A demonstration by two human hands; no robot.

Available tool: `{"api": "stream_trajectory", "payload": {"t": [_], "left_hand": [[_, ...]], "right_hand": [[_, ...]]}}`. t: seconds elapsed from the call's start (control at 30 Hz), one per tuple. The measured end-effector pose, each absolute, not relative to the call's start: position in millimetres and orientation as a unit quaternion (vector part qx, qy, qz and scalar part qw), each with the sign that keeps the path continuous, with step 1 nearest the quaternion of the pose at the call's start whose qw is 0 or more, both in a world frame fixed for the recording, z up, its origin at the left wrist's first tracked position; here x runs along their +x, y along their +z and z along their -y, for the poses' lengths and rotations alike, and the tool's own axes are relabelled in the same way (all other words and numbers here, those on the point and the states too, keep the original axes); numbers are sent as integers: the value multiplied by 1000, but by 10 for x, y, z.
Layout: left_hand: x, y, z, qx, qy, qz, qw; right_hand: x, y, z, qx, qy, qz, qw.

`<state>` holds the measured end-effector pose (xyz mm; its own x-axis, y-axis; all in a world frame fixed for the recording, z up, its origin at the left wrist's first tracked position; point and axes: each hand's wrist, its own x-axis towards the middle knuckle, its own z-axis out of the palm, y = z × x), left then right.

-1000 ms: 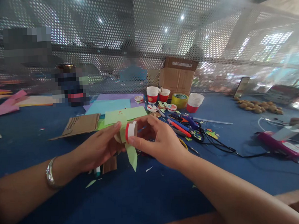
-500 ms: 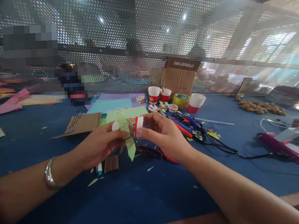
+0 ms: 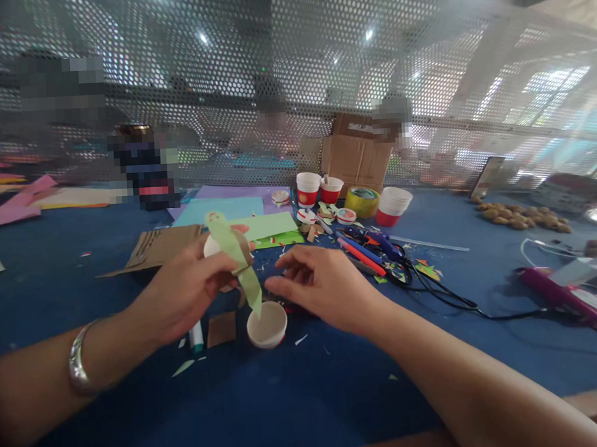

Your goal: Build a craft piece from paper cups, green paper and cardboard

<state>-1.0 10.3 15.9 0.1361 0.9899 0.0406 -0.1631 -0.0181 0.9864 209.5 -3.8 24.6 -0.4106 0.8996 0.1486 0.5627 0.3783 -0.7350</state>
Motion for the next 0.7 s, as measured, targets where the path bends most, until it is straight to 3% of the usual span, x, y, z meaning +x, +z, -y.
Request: {"api": "stream_trajectory", "payload": {"t": [0.13,0.37,0.7], "left_hand": [[38,125,7,549,468,-401,565],[45,76,60,558,435,-362,607],[-32,135,-1,560,425,-413,579]], "right_hand": [[2101,229,-22,-453,334,753,340],[2049,169,22,-434,399,738,328],[2017,175,13,-417,432,710,369]]}}
